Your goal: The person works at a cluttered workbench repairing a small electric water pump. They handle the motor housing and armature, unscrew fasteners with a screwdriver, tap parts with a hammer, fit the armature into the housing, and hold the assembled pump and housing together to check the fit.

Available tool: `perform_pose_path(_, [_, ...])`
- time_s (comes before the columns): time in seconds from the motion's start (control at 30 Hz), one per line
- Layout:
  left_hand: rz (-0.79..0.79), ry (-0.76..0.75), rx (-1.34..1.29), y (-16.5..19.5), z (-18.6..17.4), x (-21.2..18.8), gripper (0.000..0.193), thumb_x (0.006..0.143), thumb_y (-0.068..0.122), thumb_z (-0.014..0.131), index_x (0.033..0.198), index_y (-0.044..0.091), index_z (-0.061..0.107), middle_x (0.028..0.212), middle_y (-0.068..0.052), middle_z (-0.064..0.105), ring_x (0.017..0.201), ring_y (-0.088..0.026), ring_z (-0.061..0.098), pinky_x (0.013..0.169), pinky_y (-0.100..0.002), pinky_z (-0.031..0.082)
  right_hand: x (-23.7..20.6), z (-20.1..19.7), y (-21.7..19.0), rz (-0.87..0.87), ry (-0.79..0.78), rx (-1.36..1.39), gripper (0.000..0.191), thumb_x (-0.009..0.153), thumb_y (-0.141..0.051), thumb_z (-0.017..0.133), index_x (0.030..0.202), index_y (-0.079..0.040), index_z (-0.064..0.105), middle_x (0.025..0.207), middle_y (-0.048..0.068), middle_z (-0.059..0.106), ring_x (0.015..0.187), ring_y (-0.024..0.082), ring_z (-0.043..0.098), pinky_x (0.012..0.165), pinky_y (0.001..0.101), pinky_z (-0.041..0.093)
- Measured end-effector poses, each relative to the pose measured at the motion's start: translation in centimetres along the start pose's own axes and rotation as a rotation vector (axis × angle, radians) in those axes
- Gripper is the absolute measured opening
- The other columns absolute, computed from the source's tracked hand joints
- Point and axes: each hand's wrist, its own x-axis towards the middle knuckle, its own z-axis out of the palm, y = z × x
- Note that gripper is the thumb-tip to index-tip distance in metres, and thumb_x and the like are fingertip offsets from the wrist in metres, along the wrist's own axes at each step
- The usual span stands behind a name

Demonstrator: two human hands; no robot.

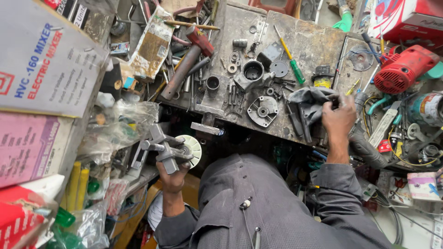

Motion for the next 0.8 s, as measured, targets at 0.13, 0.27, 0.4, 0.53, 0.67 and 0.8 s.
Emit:
perform_pose_path(0.13, [-0.086,0.008,-0.009,0.0,-0.4,1.3,0.053,0.088,0.036,0.084,0.119,-0.003,0.064,0.124,-0.014,0.065,0.112,-0.020,0.065,0.103,-0.037,0.051,-1.3,0.5,-0.7,-0.020,-0.106,-0.093,0.029,0.090,-0.028,0.076,0.110,-0.007,0.077,0.106,0.023,0.065,0.099,0.043,0.064,0.085,0.0512,0.052])
perform_pose_path(0.27, [-0.087,-0.043,0.017,0.6,-0.6,2.2,0.056,0.088,0.037,0.083,0.122,-0.004,0.066,0.122,-0.012,0.065,0.109,-0.019,0.065,0.100,-0.034,0.051,-0.4,0.8,-3.2,-0.085,0.067,-0.141,0.039,0.094,-0.037,0.081,0.117,-0.006,0.075,0.111,0.022,0.067,0.100,0.040,0.066,0.086,0.0469,0.053])
perform_pose_path(0.4, [-0.083,-0.031,0.044,1.3,0.0,2.0,0.057,0.088,0.040,0.083,0.119,-0.004,0.065,0.125,-0.011,0.063,0.110,-0.018,0.063,0.100,-0.033,0.050,2.7,2.5,-8.0,0.176,-0.258,0.142,0.031,0.097,-0.039,0.073,0.113,-0.012,0.075,0.103,0.008,0.074,0.088,0.027,0.072,0.084,0.0413,0.057])
perform_pose_path(0.53, [-0.036,-0.019,0.040,1.4,0.4,1.2,0.058,0.090,0.042,0.082,0.122,-0.002,0.063,0.128,-0.012,0.063,0.113,-0.019,0.063,0.103,-0.034,0.050,5.8,5.3,-12.8,0.098,-0.402,-0.034,0.047,0.091,-0.039,0.077,0.127,-0.011,0.065,0.119,0.008,0.073,0.106,0.027,0.071,0.095,0.0426,0.053])
perform_pose_path(0.67, [-0.103,0.029,-0.025,1.4,0.4,-0.4,0.065,0.088,0.039,0.083,0.133,-0.002,0.057,0.117,-0.010,0.066,0.103,-0.017,0.066,0.092,-0.032,0.054,7.8,6.4,-14.5,0.000,-0.457,-0.164,0.091,0.080,-0.038,0.086,0.151,-0.009,0.038,0.144,0.022,0.046,0.127,0.041,0.051,0.106,0.0479,0.041])
perform_pose_path(0.8, [-0.137,0.080,-0.050,1.4,0.2,-1.8,0.067,0.090,0.033,0.083,0.137,-0.002,0.051,0.115,-0.008,0.068,0.100,-0.017,0.067,0.092,-0.030,0.054,9.7,6.3,-14.6,-0.228,-0.536,-0.197,0.099,0.074,-0.032,0.089,0.155,-0.013,0.036,0.153,0.021,0.040,0.138,0.045,0.042,0.112,0.0524,0.032])
